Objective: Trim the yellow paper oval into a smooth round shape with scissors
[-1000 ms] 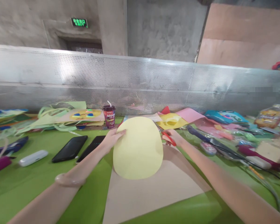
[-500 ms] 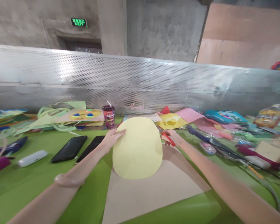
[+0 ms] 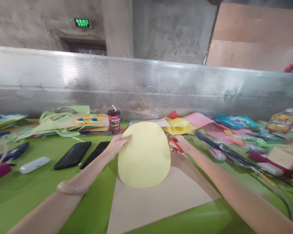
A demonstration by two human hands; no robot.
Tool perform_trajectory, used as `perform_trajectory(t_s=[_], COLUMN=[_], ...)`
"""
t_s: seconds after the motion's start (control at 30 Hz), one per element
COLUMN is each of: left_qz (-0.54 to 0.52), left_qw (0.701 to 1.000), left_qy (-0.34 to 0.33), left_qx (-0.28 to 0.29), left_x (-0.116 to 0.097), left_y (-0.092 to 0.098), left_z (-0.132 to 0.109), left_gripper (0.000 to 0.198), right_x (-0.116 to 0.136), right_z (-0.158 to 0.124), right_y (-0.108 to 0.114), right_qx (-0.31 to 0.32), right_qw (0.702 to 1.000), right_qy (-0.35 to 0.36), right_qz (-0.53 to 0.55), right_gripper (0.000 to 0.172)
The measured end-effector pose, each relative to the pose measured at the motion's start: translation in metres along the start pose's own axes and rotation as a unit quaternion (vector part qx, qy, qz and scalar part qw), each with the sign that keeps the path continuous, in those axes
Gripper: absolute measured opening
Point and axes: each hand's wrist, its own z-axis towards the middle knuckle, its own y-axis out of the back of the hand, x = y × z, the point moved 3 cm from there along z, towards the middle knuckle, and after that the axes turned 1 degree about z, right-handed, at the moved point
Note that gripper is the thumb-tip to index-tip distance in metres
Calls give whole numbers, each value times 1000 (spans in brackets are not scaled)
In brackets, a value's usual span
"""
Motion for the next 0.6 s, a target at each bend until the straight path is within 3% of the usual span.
perform_trajectory(t_s=[0.6], left_qz=[10], left_qw=[1000], left_qy=[-6], left_qx=[3], left_x=[1], left_y=[1], left_z=[0], left_gripper=[39], right_x=[-2], right_z=[0], right_y=[1], right_qx=[-6], right_qw=[1000], right_qy=[4], right_qz=[-31], right_gripper=[17])
